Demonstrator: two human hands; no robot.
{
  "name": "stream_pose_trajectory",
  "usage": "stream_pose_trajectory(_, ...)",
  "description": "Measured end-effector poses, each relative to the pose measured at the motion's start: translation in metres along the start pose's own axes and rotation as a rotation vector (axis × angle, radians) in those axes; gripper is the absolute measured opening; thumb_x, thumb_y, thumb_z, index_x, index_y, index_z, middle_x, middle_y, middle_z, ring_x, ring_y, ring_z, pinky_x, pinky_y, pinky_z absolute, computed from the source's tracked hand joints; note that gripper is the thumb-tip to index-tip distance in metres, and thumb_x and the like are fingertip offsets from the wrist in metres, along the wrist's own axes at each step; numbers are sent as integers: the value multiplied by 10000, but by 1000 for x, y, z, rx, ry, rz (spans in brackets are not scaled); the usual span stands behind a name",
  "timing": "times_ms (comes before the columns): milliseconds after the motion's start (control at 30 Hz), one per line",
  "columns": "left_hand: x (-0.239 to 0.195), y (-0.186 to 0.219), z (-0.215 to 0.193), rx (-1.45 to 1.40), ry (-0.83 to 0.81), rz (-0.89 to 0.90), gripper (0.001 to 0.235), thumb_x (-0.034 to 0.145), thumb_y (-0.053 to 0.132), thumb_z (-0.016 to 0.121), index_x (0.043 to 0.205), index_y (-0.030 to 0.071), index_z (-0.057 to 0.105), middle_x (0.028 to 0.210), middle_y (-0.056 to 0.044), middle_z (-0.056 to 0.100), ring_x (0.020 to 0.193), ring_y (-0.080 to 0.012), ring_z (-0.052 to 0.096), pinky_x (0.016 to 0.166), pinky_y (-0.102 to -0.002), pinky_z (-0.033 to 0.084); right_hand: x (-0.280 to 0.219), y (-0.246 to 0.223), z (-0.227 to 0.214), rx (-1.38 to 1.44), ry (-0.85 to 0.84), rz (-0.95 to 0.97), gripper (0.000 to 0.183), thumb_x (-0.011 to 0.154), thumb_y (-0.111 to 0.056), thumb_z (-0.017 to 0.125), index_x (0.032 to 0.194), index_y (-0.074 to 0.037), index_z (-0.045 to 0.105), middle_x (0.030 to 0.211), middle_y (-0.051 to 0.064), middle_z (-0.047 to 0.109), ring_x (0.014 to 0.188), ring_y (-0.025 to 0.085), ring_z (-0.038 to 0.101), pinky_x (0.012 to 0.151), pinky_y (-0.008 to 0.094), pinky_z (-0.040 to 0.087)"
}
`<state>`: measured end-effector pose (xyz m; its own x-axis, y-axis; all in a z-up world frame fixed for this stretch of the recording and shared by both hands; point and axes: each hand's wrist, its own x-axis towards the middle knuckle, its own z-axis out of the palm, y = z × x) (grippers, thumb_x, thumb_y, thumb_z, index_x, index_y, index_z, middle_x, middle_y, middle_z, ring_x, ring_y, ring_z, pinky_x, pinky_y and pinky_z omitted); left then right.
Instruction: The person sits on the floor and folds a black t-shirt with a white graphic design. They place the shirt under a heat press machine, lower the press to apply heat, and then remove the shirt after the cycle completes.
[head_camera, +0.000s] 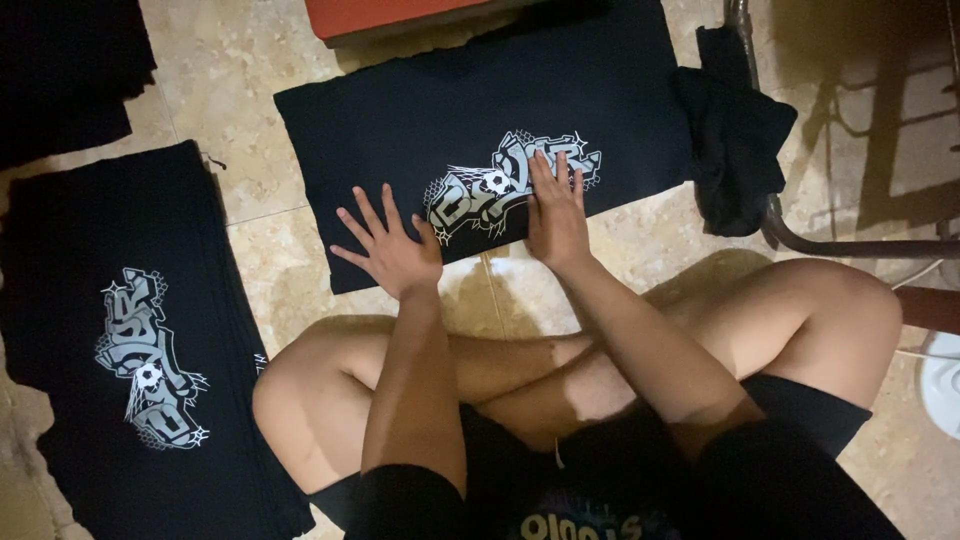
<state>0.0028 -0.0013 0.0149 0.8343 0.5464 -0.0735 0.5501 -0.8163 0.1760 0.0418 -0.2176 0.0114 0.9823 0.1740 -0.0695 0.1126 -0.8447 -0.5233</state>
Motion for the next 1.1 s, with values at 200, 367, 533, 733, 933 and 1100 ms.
stream_pose_trajectory(200,0,2,-4,16,-21,-15,665,976,430,484,1615,430,301,1743,68,78,1602,-307,8,1227,-717,6,1,3,-2,27,-11,-18,650,996,-17,597,1603,-78,373,1660,121,363,1581,333,121,1272,547,31)
stream_pose_trajectory(367,1,1,-1,7,-24,-17,674,967,450,481,1613,435,291,1743,65,72,1602,-304,5,1227,-720,11,-1,-4,-3,23,40,-27,685,1015,-302,696,1591,-92,392,1666,115,347,1578,340,131,1268,572,36)
stream_pose_trajectory(533,0,0,0,2,-5,-4,689,954,427,503,1612,424,299,1741,51,91,1600,-315,22,1227,-722,15,-3,2,-5,28,2,-12,623,997,-3,551,1593,-99,397,1657,117,367,1579,326,139,1268,569,31)
stream_pose_trajectory(733,0,-2,4,-41,58,12,669,957,394,513,1603,390,341,1738,25,131,1597,-329,46,1217,-729,-5,-3,19,-7,-89,70,12,774,886,114,540,1610,-90,357,1673,151,336,1567,391,131,1205,694,1)
stream_pose_trajectory(933,0,-5,11,-28,110,35,716,919,399,524,1605,395,321,1731,7,168,1590,-351,95,1204,-744,51,-12,-35,-2,-279,-215,-133,555,1027,-251,385,1581,-254,417,1677,31,320,1585,345,110,1221,697,13)
stream_pose_trajectory(1100,1,-7,13,-35,102,34,750,887,415,554,1603,404,333,1730,19,178,1591,-355,105,1203,-758,67,-9,-36,-10,-420,-240,-56,444,1091,-444,422,1515,-354,517,1703,-2,289,1583,369,85,1217,692,6)
